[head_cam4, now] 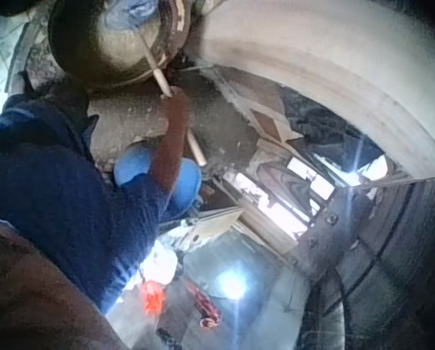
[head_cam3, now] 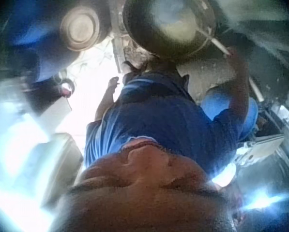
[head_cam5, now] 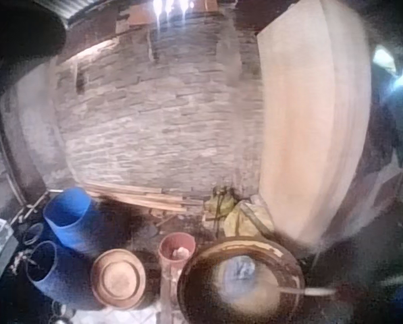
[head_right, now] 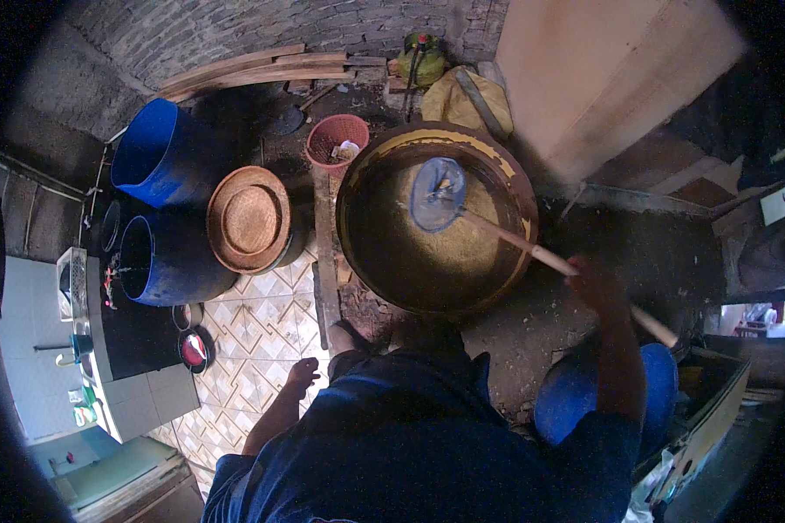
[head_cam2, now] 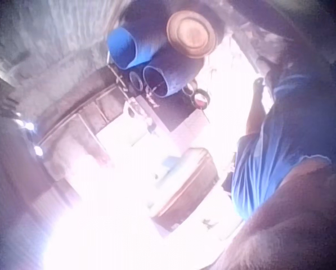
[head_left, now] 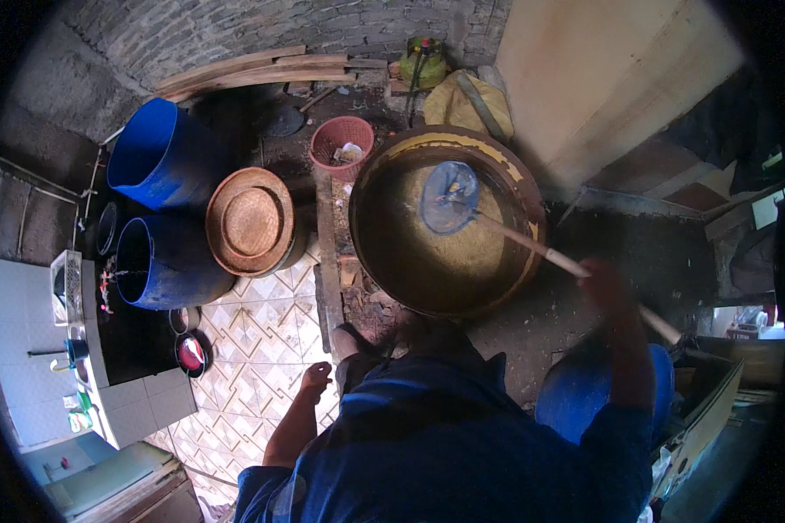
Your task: The person stirs a large pot of liquid with a long-handled ladle, occasionally scooping liquid into a basket. The person then covers the pot with a sack and moves a blue barrel.
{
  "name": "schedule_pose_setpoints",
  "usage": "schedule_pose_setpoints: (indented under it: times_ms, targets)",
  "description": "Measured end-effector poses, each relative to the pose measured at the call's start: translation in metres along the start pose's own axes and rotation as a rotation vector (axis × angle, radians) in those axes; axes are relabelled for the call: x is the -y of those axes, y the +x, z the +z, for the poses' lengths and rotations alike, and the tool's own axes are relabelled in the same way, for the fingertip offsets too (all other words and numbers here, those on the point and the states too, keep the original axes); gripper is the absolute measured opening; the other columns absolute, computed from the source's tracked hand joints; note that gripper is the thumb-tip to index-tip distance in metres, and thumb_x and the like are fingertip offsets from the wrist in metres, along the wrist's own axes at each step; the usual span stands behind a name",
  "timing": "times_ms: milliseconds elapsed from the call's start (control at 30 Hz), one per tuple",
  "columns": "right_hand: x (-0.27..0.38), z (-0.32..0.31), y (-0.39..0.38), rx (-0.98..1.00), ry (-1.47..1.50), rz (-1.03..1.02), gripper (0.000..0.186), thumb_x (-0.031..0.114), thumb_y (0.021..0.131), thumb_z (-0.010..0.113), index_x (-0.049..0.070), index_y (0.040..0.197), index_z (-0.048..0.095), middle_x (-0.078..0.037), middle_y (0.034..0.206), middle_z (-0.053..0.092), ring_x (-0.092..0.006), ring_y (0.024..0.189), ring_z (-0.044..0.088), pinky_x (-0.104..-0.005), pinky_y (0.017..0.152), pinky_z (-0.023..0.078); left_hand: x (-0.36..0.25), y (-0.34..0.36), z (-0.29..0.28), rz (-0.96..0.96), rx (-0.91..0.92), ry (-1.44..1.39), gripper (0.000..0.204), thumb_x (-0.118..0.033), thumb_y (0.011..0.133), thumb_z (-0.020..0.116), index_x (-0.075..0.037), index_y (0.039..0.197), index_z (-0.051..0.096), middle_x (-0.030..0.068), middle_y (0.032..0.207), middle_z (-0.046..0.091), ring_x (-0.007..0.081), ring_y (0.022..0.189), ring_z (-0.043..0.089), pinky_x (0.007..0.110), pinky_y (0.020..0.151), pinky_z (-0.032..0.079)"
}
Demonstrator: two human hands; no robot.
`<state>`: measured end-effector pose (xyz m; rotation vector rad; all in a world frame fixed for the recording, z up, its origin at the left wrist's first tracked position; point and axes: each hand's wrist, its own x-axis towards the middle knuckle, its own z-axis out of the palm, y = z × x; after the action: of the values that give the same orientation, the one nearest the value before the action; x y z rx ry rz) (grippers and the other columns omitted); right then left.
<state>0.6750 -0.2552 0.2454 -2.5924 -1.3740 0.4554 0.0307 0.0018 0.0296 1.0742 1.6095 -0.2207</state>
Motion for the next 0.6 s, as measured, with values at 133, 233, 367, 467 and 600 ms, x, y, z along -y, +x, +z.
schedule_pose_setpoints:
  times_ms: [133, 233, 367, 467, 600]
  targets:
    - [-0.005, -0.051, -0.005, 0.031, -0.283, 0.132, 0.032, 0.017, 0.079, 0.067, 0.009, 0.11, 0.064, -0.015, 0.107, 0.064, -0.0342, 0.103, 0.06, -0.0435, 0.089, 0.048, -0.004, 0.006, -0.001, 0.033, 0.018, 0.01, 0.046, -0.032, 0.087, 0.062, -0.004, 0.124, 0.059, 0.0111, 0.101, 0.068, 0.0174, 0.072, 0.066, 0.031, 0.052, 0.046]
    - [0.001, -0.062, 0.001, 0.082, -0.391, 0.221, 0.031, 0.015, 0.08, 0.065, 0.012, 0.111, 0.064, -0.013, 0.105, 0.065, -0.0345, 0.101, 0.061, -0.0438, 0.087, 0.049, -0.003, 0.01, 0.0, 0.035, 0.021, 0.007, 0.046, -0.032, 0.087, 0.062, -0.003, 0.124, 0.058, 0.0112, 0.104, 0.068, 0.0185, 0.074, 0.067, 0.031, 0.052, 0.046]
    - [-0.001, -0.056, 0.011, 0.187, -0.607, 0.295, 0.027, 0.013, 0.08, 0.064, 0.015, 0.107, 0.067, -0.01, 0.1, 0.067, -0.0331, 0.097, 0.063, -0.0448, 0.084, 0.051, -0.002, 0.008, 0.0, 0.035, 0.024, 0.011, 0.047, -0.031, 0.087, 0.061, -0.003, 0.124, 0.058, 0.0118, 0.105, 0.067, 0.019, 0.075, 0.068, 0.031, 0.052, 0.046]
    - [-0.005, -0.047, 0.008, 0.271, -0.545, 0.202, 0.025, 0.016, 0.078, 0.062, 0.015, 0.102, 0.068, -0.012, 0.107, 0.065, -0.0311, 0.104, 0.06, -0.0455, 0.088, 0.048, -0.001, 0.002, 0.001, 0.019, 0.026, -0.01, 0.047, -0.032, 0.088, 0.061, -0.003, 0.125, 0.057, 0.0118, 0.103, 0.067, 0.0186, 0.074, 0.067, 0.029, 0.051, 0.045]
    - [-0.005, -0.026, -0.002, 0.274, -0.416, 0.155, 0.022, 0.014, 0.076, 0.067, 0.014, 0.097, 0.071, -0.012, 0.099, 0.067, -0.0313, 0.097, 0.063, -0.0451, 0.082, 0.051, 0.001, -0.003, 0.001, -0.02, 0.022, -0.006, 0.046, -0.032, 0.088, 0.06, -0.004, 0.125, 0.058, 0.0107, 0.1, 0.067, 0.0176, 0.074, 0.066, 0.028, 0.05, 0.044]
